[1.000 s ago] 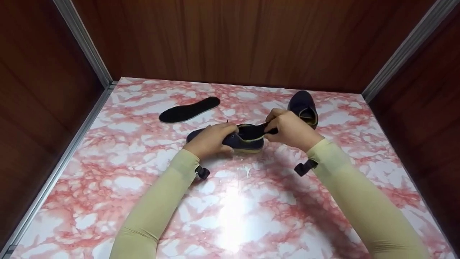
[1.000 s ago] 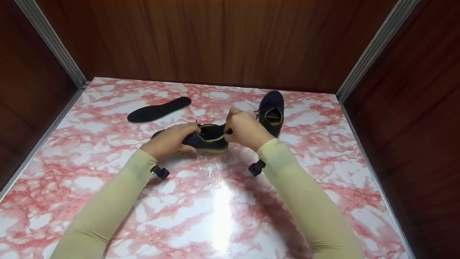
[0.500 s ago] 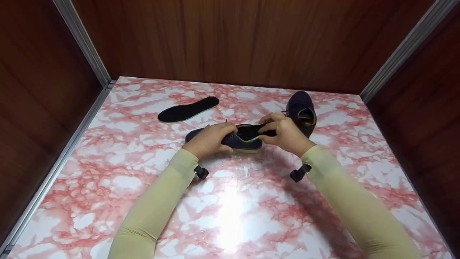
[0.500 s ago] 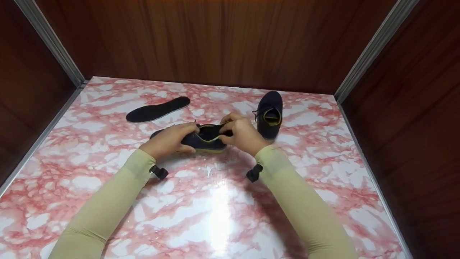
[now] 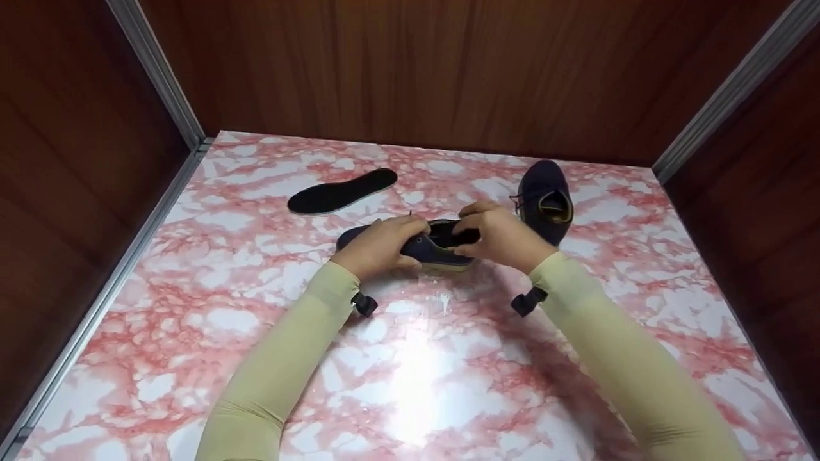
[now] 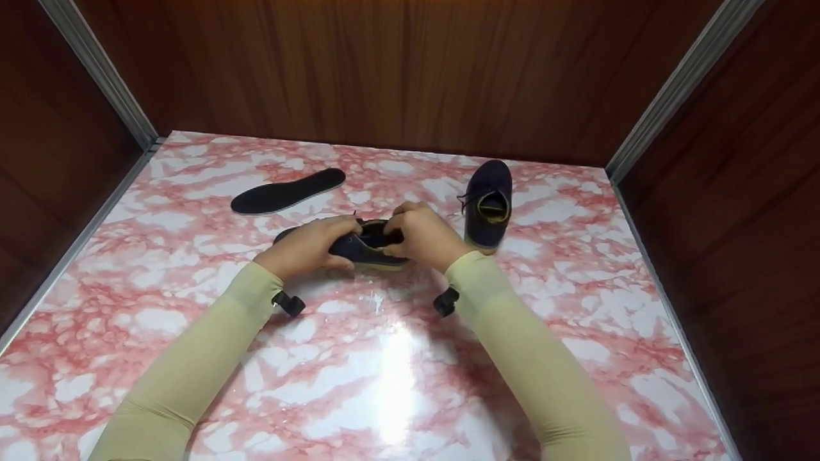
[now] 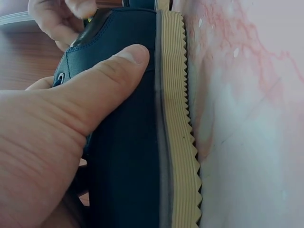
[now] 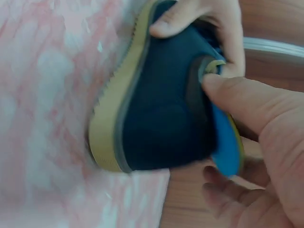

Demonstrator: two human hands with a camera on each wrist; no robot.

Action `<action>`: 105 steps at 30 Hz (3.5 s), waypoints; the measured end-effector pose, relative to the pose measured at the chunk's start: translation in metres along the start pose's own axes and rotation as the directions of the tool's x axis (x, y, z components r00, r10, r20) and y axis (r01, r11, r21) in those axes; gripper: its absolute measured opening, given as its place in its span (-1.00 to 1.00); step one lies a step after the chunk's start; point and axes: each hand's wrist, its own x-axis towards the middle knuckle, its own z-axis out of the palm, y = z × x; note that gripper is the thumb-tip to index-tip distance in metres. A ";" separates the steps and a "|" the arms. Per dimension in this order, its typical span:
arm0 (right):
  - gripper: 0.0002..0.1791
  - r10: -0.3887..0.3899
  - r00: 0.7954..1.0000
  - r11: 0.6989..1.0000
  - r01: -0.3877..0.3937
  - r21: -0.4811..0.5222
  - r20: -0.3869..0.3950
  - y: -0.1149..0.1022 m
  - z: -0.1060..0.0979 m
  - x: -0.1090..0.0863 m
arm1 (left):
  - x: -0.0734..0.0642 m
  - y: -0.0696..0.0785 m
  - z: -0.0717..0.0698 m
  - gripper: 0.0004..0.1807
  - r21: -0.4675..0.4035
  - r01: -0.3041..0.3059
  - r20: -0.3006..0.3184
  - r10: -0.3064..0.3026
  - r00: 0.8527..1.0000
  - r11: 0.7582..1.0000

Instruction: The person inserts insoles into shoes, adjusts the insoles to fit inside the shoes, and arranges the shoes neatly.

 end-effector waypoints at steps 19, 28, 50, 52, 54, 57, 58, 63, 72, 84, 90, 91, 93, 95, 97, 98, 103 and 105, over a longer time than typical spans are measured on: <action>-0.80 -0.007 0.999 1.000 0.007 0.010 0.043 -0.005 -0.008 0.007 | 0.001 0.000 0.002 -0.39 -0.002 -0.006 -0.011 0.006 1.000 1.000; -0.89 -0.097 0.995 0.993 0.098 -0.059 0.019 -0.008 0.005 0.014 | -0.002 -0.003 0.002 -0.40 -0.004 -0.009 -0.030 0.009 1.000 1.000; -0.81 -0.325 0.932 0.853 0.215 -0.476 -0.161 0.001 0.025 -0.028 | 0.001 0.001 0.004 -0.42 0.008 -0.005 -0.018 0.005 1.000 1.000; -0.75 -0.273 0.957 0.838 0.188 -0.512 -0.097 -0.003 0.026 -0.024 | 0.000 0.001 0.005 -0.42 0.004 -0.005 -0.028 0.005 1.000 1.000; -0.69 -0.211 0.977 0.831 0.164 -0.532 -0.027 -0.006 0.029 -0.020 | -0.001 0.000 0.007 -0.42 0.004 -0.006 -0.032 0.006 0.999 1.000; -0.62 -0.123 0.992 0.846 0.126 -0.518 0.040 -0.008 0.034 -0.016 | -0.002 0.000 0.011 -0.43 0.002 -0.011 -0.028 0.011 1.000 1.000; -0.63 -0.104 0.994 0.854 0.112 -0.508 0.045 -0.008 0.036 -0.015 | -0.002 0.000 0.012 -0.43 0.002 -0.012 -0.024 0.012 1.000 1.000; -0.76 -0.115 0.993 0.892 0.107 -0.440 0.007 -0.008 0.036 -0.015 | 0.000 0.001 0.012 -0.42 0.002 -0.018 -0.012 0.018 1.000 1.000; -0.94 0.035 0.991 0.965 0.001 -0.261 0.133 -0.020 0.022 -0.003 | 0.001 0.001 0.001 -0.42 0.029 -0.006 -0.025 0.007 1.000 1.000; -0.78 0.184 0.938 0.929 -0.069 -0.363 0.294 -0.044 0.005 0.009 | 0.002 0.004 0.001 -0.41 0.049 0.018 -0.004 -0.018 1.000 0.999; -0.78 0.090 0.977 0.895 0.005 -0.447 0.191 -0.031 0.010 0.001 | 0.000 0.005 0.002 -0.41 0.046 0.013 0.022 -0.014 1.000 0.999; -0.77 0.083 0.978 0.894 0.013 -0.448 0.194 -0.029 0.010 0.000 | 0.000 0.005 0.001 -0.41 0.044 0.010 0.021 -0.011 1.000 0.999; -0.81 0.093 0.969 0.903 0.015 -0.428 0.230 -0.028 0.009 -0.001 | 0.000 0.007 -0.001 -0.41 0.048 0.008 0.020 -0.009 1.000 0.999; -0.82 0.124 0.953 0.911 0.001 -0.412 0.276 -0.030 0.007 0.001 | 0.000 0.007 -0.002 -0.43 0.053 0.008 0.007 -0.009 1.000 0.999; -0.83 0.151 0.936 0.916 -0.012 -0.400 0.317 -0.032 0.006 0.003 | -0.002 0.007 0.000 -0.45 0.058 0.014 -0.010 -0.014 1.000 0.998; -0.83 0.156 0.930 0.918 -0.012 -0.398 0.332 -0.033 0.007 0.005 | -0.003 0.007 0.002 -0.46 0.058 0.020 -0.017 -0.019 1.000 0.998; -0.74 0.091 0.934 0.949 0.025 -0.316 0.346 -0.028 0.013 0.004 | -0.008 0.006 0.006 -0.49 0.040 0.061 -0.048 -0.059 0.997 0.997; -0.65 0.054 0.933 0.965 0.043 -0.257 0.356 -0.024 0.015 0.001 | -0.009 0.006 0.005 -0.50 0.047 0.067 -0.061 -0.064 0.996 0.997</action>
